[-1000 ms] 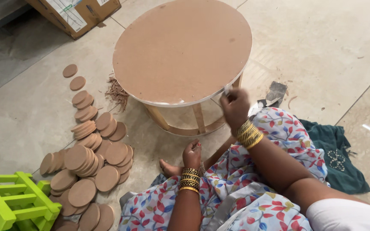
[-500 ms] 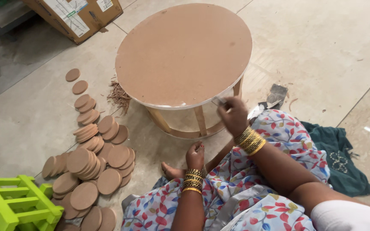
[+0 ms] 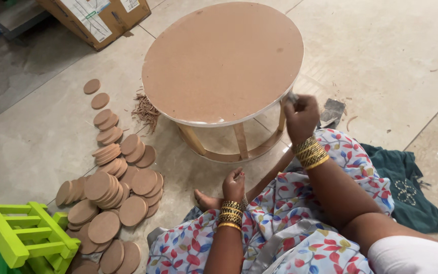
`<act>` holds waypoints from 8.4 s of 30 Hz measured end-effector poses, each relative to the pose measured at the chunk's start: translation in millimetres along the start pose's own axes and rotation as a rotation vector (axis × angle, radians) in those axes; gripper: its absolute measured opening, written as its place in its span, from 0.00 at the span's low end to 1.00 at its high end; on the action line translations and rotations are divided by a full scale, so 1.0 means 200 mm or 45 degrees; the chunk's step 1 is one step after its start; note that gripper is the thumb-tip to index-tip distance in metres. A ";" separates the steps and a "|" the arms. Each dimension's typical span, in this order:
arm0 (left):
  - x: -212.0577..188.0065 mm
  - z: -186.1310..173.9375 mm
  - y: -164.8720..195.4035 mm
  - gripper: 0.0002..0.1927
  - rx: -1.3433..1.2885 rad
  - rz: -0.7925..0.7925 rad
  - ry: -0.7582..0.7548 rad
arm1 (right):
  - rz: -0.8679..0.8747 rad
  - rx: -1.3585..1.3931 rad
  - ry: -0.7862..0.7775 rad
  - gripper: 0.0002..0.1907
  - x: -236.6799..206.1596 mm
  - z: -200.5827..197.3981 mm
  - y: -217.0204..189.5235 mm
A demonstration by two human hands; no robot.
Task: The person sits on the floor holding a round wooden tabletop on their lap and sands its edge with a piece of sandpaper, rotating the tabletop to work around the rim. They occasionally reposition the sandpaper in their hand and continue sanding the edge.
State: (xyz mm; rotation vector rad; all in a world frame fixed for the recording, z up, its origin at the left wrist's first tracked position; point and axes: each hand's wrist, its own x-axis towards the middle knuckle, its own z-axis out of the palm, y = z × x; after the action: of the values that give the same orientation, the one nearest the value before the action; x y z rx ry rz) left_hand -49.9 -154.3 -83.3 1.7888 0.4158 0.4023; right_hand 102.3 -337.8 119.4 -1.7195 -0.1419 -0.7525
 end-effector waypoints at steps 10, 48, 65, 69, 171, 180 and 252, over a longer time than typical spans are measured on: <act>0.00 0.01 0.04 0.14 0.026 -0.067 0.003 | -0.175 -0.049 -0.135 0.09 -0.14 0.04 -0.02; -0.01 -0.01 0.03 0.14 0.065 -0.051 -0.028 | -0.115 0.049 0.010 0.10 -0.08 0.06 -0.04; 0.00 -0.04 0.10 0.14 -0.030 -0.045 0.025 | -0.235 0.087 -0.090 0.12 -0.22 0.20 -0.14; 0.02 0.02 0.08 0.13 0.108 0.004 -0.042 | -0.402 -0.043 -0.337 0.13 -0.43 0.30 -0.23; 0.59 -0.32 0.22 0.19 -0.860 0.426 0.320 | -0.062 0.289 -0.178 0.10 0.30 -0.11 0.14; 0.60 -0.30 0.26 0.18 -1.068 0.482 0.259 | -0.167 -0.034 -0.074 0.12 0.02 -0.06 -0.01; 0.58 -0.29 0.25 0.25 -0.909 0.413 0.270 | -0.493 0.012 -0.391 0.11 -0.09 -0.17 -0.12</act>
State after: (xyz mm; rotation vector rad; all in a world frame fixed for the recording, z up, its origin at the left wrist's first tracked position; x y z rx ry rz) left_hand 28.1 -62.2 -14.3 1.1122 0.0946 0.8546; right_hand 64.2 -356.0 133.2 -1.8124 -0.7040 -0.7576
